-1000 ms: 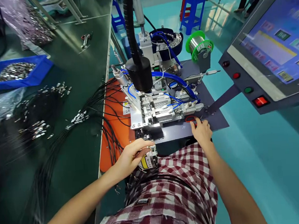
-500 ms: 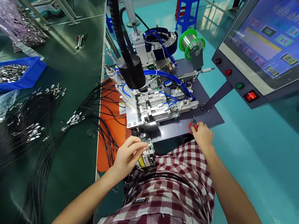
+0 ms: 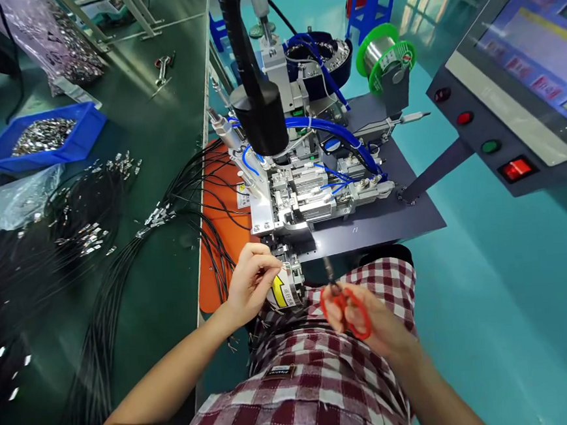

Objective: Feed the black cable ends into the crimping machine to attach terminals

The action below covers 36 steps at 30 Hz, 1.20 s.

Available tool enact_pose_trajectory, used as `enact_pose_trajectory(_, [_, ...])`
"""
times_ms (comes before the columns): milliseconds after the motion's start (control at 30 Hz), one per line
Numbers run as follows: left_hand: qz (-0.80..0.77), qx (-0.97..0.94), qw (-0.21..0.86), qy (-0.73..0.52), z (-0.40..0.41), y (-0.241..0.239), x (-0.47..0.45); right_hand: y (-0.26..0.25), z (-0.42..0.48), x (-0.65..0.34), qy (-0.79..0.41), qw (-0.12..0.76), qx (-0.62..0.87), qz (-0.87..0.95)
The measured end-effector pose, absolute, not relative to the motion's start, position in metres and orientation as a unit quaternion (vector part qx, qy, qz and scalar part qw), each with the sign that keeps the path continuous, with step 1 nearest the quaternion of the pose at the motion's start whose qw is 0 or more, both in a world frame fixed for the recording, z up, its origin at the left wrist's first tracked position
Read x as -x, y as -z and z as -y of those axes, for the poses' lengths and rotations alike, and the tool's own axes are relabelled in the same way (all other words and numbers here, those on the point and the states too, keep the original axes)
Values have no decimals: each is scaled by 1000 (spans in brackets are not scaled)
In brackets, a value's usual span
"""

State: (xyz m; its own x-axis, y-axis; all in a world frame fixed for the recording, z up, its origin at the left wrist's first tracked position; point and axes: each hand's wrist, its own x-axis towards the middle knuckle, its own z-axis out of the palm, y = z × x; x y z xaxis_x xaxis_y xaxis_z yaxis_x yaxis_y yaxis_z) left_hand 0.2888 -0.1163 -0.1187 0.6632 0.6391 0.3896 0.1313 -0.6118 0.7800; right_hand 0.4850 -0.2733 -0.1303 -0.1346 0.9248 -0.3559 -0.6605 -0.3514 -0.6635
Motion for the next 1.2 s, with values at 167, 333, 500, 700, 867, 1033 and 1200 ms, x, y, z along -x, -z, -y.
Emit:
enact_pose_trajectory(167, [-211,-808,406,-370,114,117,-287,115,260,-439,-795,511,257,202])
enact_pose_trajectory(333, [-246,-766,475,-357,114,115,-287,119,249,-428,-776,516,249,262])
enact_pose_trajectory(500, [-279,-719,534,-347,115,116,-289,124,241,-419,-753,533,279,266])
enact_pose_trajectory(700, [-277,-736,503,-359,115,116,-288,133,234,-415,-760,524,289,253])
enact_pose_trajectory(867, [-292,-735,501,-352,115,116,-286,134,232,-417,-759,526,297,242])
enact_pose_trajectory(1033, [-297,-722,511,-359,115,118,-285,133,231,-420,-763,515,302,247])
enact_pose_trajectory(1200, [-294,-728,506,-357,114,119,-284,135,231,-420,-764,523,292,239])
